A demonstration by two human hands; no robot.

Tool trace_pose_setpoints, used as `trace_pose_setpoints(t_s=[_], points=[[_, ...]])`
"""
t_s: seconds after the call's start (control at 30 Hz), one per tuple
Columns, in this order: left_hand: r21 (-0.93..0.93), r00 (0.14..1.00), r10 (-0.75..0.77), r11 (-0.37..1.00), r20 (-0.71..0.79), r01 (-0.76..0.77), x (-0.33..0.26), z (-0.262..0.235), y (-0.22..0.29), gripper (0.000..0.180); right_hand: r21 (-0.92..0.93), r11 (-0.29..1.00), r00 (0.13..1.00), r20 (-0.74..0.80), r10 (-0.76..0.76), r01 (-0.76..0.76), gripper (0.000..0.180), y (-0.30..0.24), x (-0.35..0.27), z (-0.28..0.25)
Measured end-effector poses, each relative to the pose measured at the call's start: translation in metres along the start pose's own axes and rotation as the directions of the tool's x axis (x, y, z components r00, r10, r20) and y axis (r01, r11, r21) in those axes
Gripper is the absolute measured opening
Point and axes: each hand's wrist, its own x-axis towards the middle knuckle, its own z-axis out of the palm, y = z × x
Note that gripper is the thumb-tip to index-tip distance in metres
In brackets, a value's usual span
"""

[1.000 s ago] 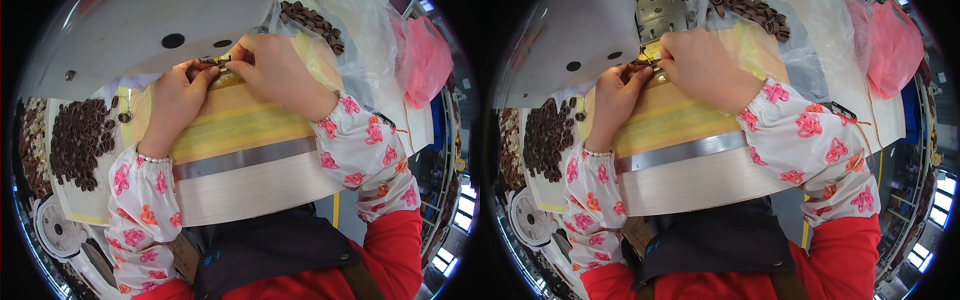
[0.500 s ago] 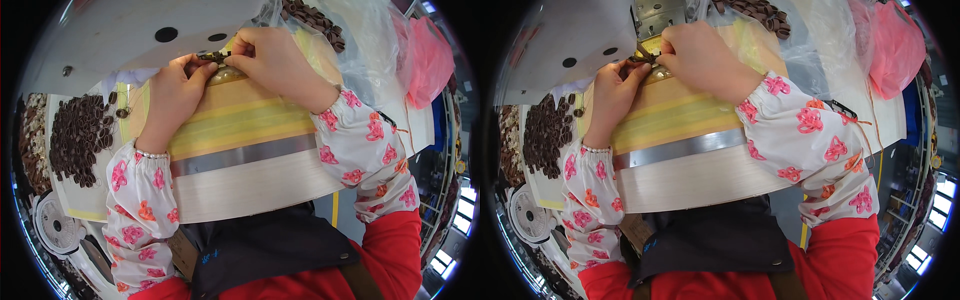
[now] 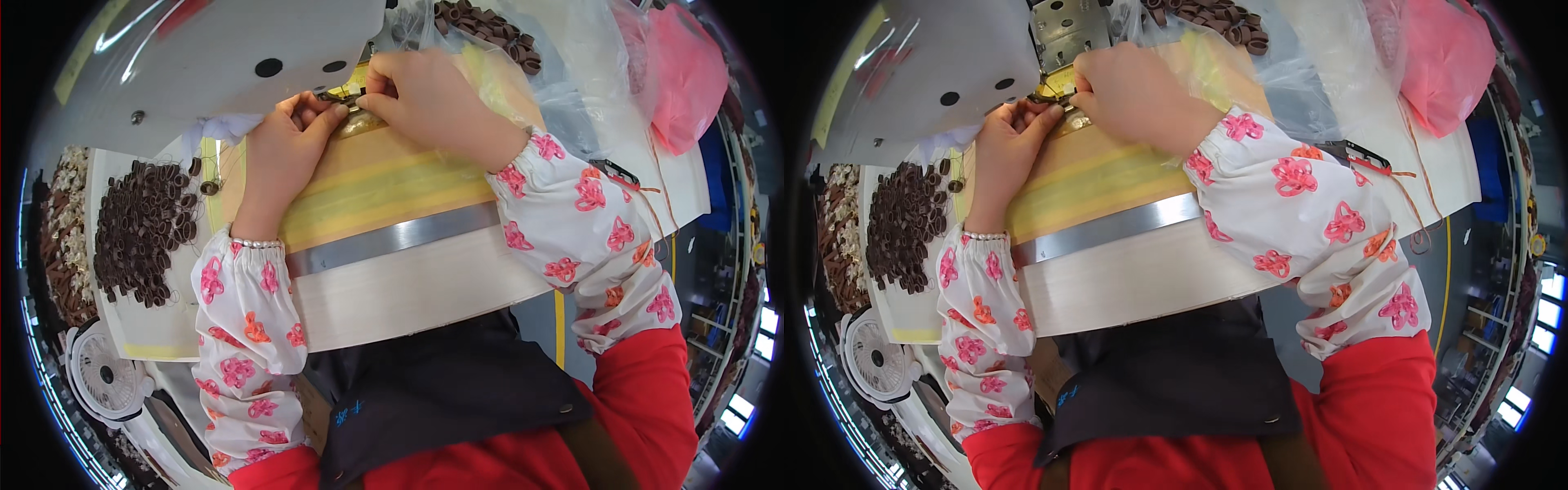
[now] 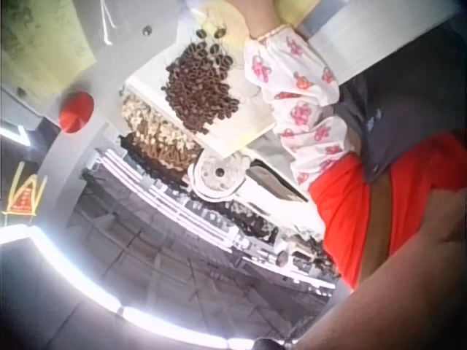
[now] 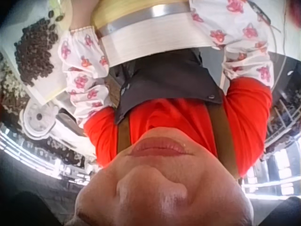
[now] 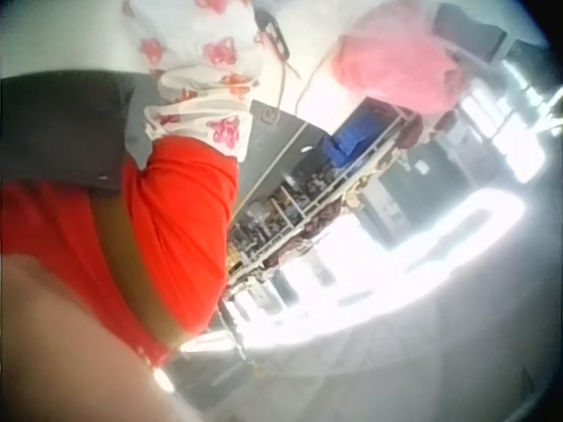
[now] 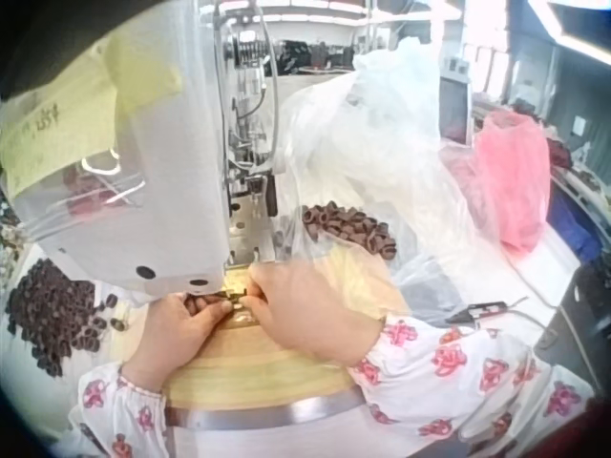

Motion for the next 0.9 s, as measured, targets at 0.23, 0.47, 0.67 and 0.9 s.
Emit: trace_pose_setpoints(t_s=[0.23, 0.47, 0.67, 0.9], points=[[0.176, 0.933, 0.358, 0.917, 0.028, -0.357, -0.031, 0.000, 0.006, 0.013, 0.200, 0.976, 0.996, 0.034, 0.079, -0.084, 0.020, -0.013, -0.012, -0.006], [0.007, 0.946, 0.274, 0.960, 0.175, -0.280, -0.041, -0.009, 0.017, 0.014, 0.515, 0.763, 0.914, 0.315, 0.256, -0.391, 0.018, -0.021, -0.017, -0.012], [-0.183, 0.903, 0.429, 0.885, -0.030, -0.427, -0.026, -0.002, 0.013, 0.014, 0.465, 0.874, 0.942, 0.335, -0.026, -0.141, 0.010, -0.048, -0.051, -0.022], [-0.072, 0.950, 0.294, 0.955, 0.103, -0.287, -0.015, -0.009, 0.002, 0.015, 0.492, 0.810, 0.905, 0.411, 0.107, -0.319, 0.014, -0.018, -0.014, -0.026]])
